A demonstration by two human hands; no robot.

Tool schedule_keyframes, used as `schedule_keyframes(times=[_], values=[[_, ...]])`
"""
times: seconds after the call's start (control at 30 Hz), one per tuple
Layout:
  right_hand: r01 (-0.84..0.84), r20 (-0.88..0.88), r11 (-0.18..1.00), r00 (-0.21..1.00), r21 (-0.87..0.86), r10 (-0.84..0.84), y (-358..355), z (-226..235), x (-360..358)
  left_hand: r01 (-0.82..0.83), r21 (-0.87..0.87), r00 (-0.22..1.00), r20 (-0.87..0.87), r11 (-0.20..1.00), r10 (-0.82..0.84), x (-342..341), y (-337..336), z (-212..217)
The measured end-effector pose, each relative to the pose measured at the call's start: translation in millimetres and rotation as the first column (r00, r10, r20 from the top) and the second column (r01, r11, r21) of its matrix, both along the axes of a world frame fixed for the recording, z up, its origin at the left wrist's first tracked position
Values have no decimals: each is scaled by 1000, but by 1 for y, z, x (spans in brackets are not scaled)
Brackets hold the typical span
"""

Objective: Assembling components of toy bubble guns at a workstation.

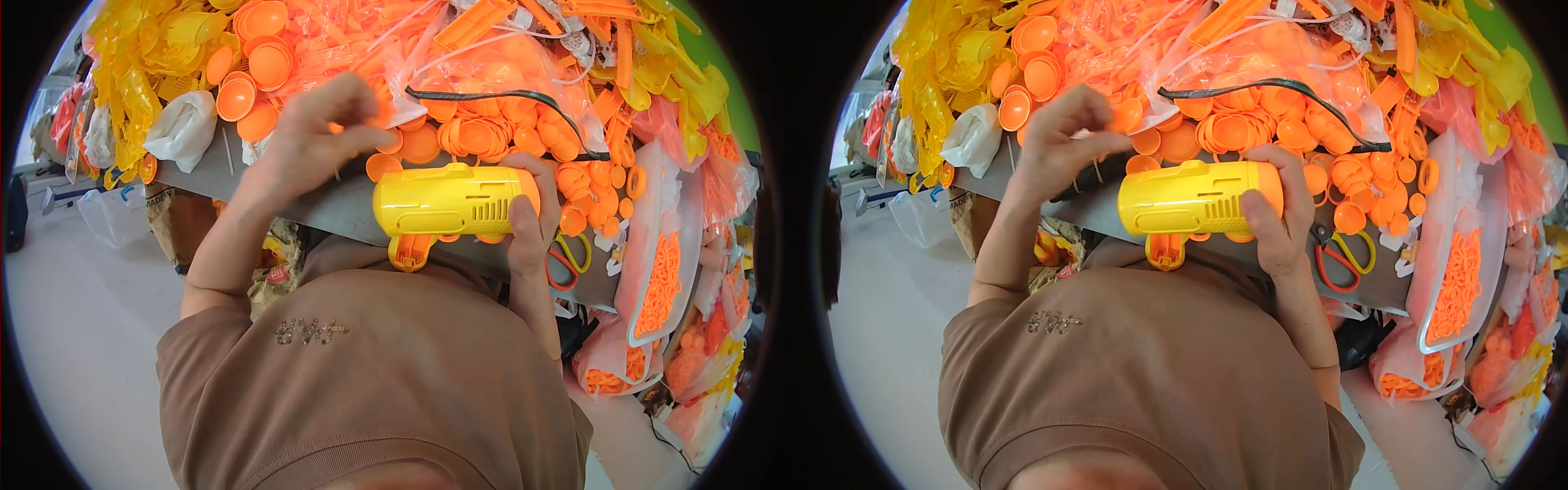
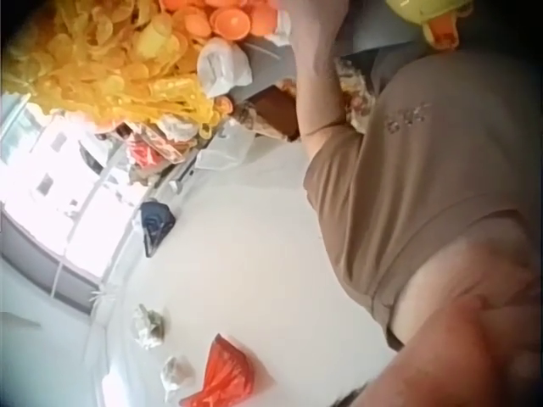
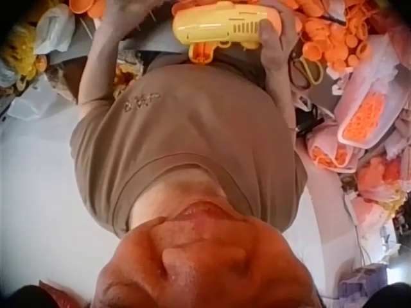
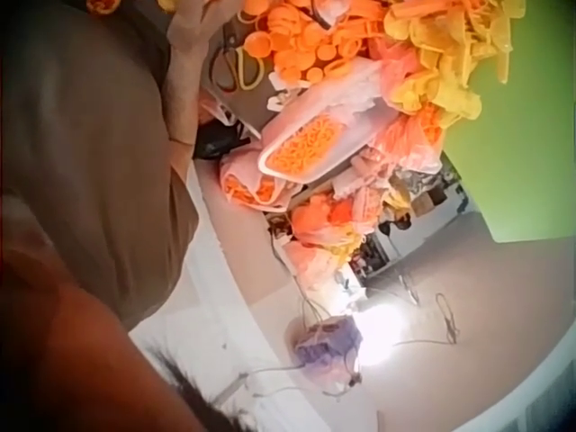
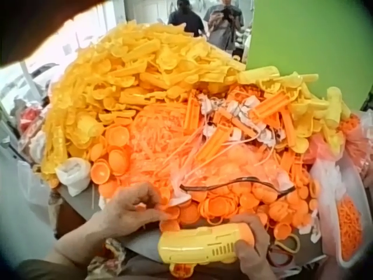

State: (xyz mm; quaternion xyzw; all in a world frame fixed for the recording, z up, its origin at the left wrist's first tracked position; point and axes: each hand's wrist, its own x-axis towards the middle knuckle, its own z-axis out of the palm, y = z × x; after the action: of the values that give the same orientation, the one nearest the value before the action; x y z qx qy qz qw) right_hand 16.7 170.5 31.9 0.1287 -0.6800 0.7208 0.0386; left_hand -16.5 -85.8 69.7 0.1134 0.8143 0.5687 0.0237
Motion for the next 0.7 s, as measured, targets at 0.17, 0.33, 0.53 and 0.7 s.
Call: schedule_keyframes(times=[0.17, 0.33, 0.53, 0.7], values=[[-67, -172, 977, 980, 201, 102, 4, 10, -5, 245, 105, 943, 205, 964, -262, -2, 28, 3], [-58, -127, 970, 988, 235, 90, 5, 6, -3, 318, 236, 886, 271, 918, -377, 12, 35, -6], [-27, -24, 984, 999, 178, 32, 0, 5, -4, 392, -235, 889, -153, 889, -432, 24, 35, -6], [-42, 99, 993, 995, 106, 31, -4, 2, -5, 179, -436, 854, -376, 882, -360, 36, 50, -14]])
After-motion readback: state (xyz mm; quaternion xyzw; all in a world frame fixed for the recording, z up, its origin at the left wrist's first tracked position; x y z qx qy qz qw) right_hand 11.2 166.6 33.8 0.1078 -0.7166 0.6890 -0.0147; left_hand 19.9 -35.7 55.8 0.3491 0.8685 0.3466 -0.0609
